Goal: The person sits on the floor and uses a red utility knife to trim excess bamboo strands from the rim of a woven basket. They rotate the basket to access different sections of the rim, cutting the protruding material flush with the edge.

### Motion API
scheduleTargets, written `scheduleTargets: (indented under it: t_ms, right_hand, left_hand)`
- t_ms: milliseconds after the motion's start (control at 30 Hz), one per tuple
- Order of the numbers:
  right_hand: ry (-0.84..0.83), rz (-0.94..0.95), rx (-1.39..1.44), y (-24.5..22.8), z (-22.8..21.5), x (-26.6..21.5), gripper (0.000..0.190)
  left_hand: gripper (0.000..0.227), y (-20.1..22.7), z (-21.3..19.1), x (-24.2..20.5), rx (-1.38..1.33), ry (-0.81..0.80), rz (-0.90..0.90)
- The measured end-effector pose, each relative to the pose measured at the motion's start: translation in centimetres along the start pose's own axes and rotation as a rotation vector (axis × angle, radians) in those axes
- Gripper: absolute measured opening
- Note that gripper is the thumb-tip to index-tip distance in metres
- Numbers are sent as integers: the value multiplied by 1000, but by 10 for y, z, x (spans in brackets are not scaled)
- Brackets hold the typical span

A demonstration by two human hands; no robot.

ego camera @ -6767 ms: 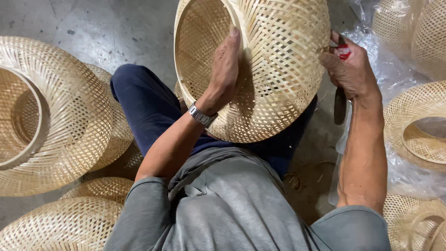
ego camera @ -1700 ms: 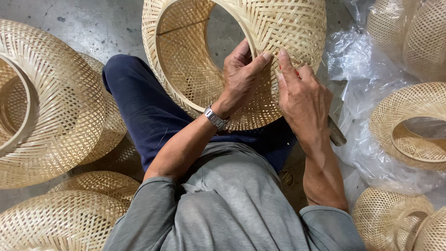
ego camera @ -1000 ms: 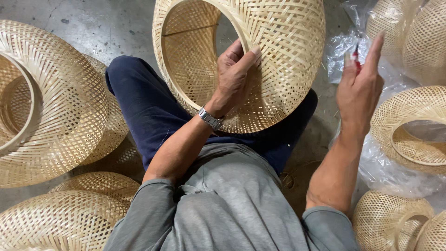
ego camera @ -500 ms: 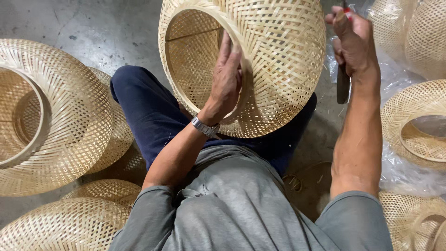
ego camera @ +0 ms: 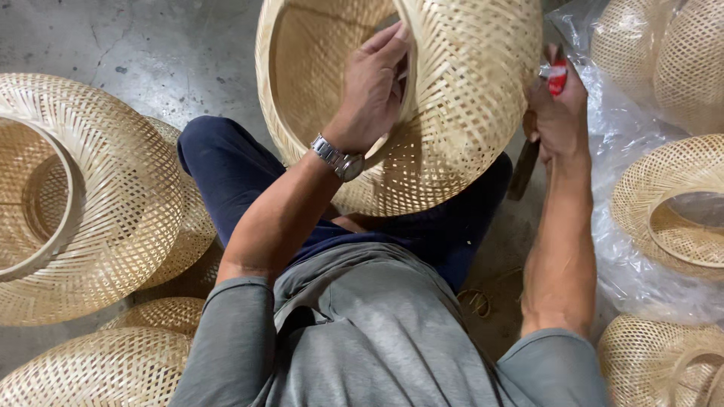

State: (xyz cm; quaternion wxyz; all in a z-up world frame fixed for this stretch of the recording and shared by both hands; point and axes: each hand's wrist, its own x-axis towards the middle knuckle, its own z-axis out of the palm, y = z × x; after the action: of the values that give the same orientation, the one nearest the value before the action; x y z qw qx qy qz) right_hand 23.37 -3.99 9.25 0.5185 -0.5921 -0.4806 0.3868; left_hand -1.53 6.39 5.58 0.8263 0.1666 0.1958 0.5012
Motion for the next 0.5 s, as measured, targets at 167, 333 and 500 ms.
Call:
scheduleTargets:
  t_ms: [167,333,500]
  right_hand:
    - [-10,-160,331,45,-11,-34,89]
    - [116,-25,203,67,15,-43,85]
    - [53,59,142,79,28,-57,74]
  left_hand:
    - [29,2,-20,5,146,-426,10]
    - [33,0,-31,45,273,-304,211]
    - [41,3,-40,30,472,-334,301]
